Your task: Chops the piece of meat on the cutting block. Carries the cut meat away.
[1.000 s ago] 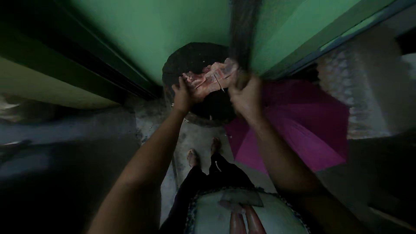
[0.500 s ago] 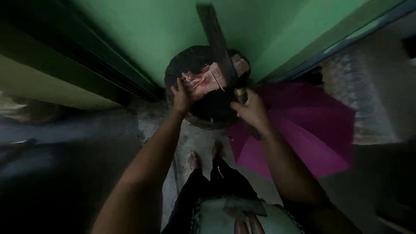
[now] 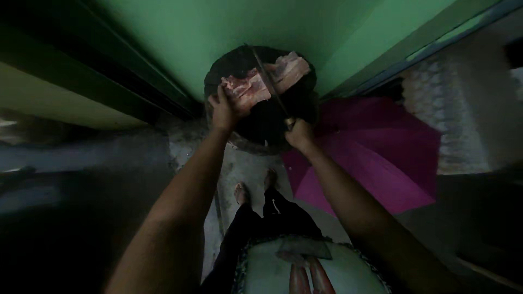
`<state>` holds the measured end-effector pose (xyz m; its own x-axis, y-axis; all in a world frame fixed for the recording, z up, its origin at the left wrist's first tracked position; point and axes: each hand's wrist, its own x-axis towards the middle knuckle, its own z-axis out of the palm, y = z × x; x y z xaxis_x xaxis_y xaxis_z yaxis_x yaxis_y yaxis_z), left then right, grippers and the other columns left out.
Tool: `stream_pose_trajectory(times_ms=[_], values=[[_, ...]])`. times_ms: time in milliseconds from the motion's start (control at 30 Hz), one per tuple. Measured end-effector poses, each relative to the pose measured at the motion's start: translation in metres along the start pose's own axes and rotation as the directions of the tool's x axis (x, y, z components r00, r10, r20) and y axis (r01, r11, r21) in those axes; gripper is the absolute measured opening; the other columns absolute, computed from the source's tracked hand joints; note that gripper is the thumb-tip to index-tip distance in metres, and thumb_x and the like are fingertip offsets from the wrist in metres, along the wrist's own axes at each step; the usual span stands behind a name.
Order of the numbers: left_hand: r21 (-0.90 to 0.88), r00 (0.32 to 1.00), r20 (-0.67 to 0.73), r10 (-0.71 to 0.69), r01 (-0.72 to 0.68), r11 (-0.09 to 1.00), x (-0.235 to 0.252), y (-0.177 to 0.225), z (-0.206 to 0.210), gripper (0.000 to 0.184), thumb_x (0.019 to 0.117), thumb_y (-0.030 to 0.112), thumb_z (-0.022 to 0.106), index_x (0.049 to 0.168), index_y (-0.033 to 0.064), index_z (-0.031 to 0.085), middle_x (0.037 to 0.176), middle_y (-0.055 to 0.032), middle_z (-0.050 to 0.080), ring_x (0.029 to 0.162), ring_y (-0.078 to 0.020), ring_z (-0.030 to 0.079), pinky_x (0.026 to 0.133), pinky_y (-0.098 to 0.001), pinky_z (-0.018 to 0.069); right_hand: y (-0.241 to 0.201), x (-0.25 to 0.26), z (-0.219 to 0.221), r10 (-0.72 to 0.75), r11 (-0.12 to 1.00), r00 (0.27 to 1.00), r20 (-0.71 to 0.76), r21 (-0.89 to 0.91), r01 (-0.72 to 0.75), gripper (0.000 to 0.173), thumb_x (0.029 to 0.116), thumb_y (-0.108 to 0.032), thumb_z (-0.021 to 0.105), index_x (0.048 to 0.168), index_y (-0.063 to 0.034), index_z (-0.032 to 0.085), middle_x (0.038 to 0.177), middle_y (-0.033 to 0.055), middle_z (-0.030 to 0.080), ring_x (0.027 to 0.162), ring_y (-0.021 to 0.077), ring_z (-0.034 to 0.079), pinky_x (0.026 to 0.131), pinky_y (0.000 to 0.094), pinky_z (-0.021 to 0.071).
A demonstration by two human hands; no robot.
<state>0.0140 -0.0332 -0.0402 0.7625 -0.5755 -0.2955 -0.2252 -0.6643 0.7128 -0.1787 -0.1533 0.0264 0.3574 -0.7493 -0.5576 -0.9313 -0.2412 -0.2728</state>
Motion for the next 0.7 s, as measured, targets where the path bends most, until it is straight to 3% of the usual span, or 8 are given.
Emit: stream_pose_trajectory(times_ms=[100,233,300,400,500,567,633,700], values=[[0.255,1.0,-0.014,0.005,-0.001,0.967,-0.005,0.009,-0.002,0.118,0.0727,0.031,0.091,0.163,0.0116,0.017,0.159,-0.032,0.024,0.124,-0.0544,0.053,0.093,-0.0631,0.0521,0.0,-0.004,-0.008,-0.021,0.999,1.0,0.019,0.024,0.021,0.042,0.0901,-0.012,0.073,0.128,0.0002,0.06,0.112,0.0243,0.068,0.103,0.0403,0.068,0.086,0.0597,0.0545],[0.467,0.971,0.06,0.229,-0.231,0.854,0.004,0.015,0.005,0.114,0.0763,0.024,0.089,0.163,0.0077,0.017,0.167,-0.0288,0.009,0.149,-0.0577,0.017,0.112,-0.0785,0.0178,0.008,-0.006,-0.016,-0.058,0.986,0.996,0.061,0.157,0.047,0.05,0.0904,-0.014,0.074,0.136,-0.003,0.055,0.104,0.0231,0.067,0.082,0.0352,0.07,0.074,0.0545,0.0588],[0.53,0.952,0.155,0.265,-0.307,0.791,0.012,0.027,0.007,0.104,0.0821,0.018,0.084,0.163,0.0074,0.019,0.167,-0.0294,0.011,0.151,-0.0559,0.011,0.114,-0.079,0.0096,0.018,-0.011,-0.018,-0.061,0.955,0.994,0.094,0.294,0.031,0.049,0.0904,-0.013,0.074,0.135,-0.0043,0.055,0.094,0.0192,0.067,0.066,0.0267,0.067,0.063,0.0445,0.0591],[0.605,0.927,0.201,0.318,-0.373,0.704,0.025,0.041,0.013,0.076,0.0939,0.013,0.067,0.159,0.0046,0.029,0.162,-0.0314,0.026,0.149,-0.0563,0.019,0.114,-0.078,0.0123,0.03,-0.023,-0.032,-0.091,0.9,0.991,0.101,0.433,0.038,0.044,0.092,-0.012,0.073,0.131,-0.0023,0.055,0.083,0.0145,0.064,0.059,0.0191,0.062,0.058,0.0346,0.0568],[0.668,0.939,0.187,0.289,-0.337,0.664,0.026,0.057,0.021,0.062,0.0996,0.003,0.054,0.156,-0.0033,0.03,0.158,-0.0334,0.031,0.144,-0.0581,0.028,0.108,-0.0774,0.0259,0.046,-0.029,-0.05,-0.107,0.88,0.991,0.078,0.471,0.058,0.043,0.0923,-0.011,0.074,0.13,-0.001,0.055,0.084,0.0134,0.065,0.06,0.0179,0.063,0.059,0.0329,0.0578],[0.705,0.951,0.182,0.25,-0.303,0.641,0.026,0.066,0.025,0.062,0.0993,0.001,0.054,0.155,-0.0077,0.028,0.156,-0.0355,0.031,0.142,-0.0601,0.03,0.1,-0.0766,0.0363,0.061,-0.029,-0.06,-0.134,0.873,0.989,0.06,0.48,0.089,0.036,0.0918,-0.011,0.074,0.121,0.0011,0.057,0.082,0.0122,0.064,0.059,0.0171,0.063,0.058,0.032,0.0578],[0.708,0.95,0.17,0.263,-0.303,0.637,0.031,0.067,0.026,0.064,0.0978,0.001,0.057,0.154,-0.0074,0.029,0.154,-0.0358,0.034,0.14,-0.0607,0.032,0.1,-0.0759,0.0385,0.075,-0.029,-0.07,-0.142,0.874,0.988,0.056,0.476,0.098,0.035,0.0916,-0.012,0.074,0.119,0.0016,0.058,0.082,0.0111,0.064,0.058,0.0155,0.063,0.057,0.0308,0.0576],[0.69,0.939,0.163,0.303,-0.328,0.645,0.034,0.071,0.014,0.059,0.0951,0.004,0.062,0.149,-0.0024,0.041,0.146,-0.0316,0.047,0.133,-0.0573,0.045,0.097,-0.0726,0.0437,0.088,-0.029,-0.077,-0.144,0.88,0.987,0.068,0.464,0.096,0.038,0.0918,-0.014,0.074,0.122,0.0019,0.058,0.088,0.0117,0.064,0.06,0.0152,0.064,0.058,0.0311,0.0587]])
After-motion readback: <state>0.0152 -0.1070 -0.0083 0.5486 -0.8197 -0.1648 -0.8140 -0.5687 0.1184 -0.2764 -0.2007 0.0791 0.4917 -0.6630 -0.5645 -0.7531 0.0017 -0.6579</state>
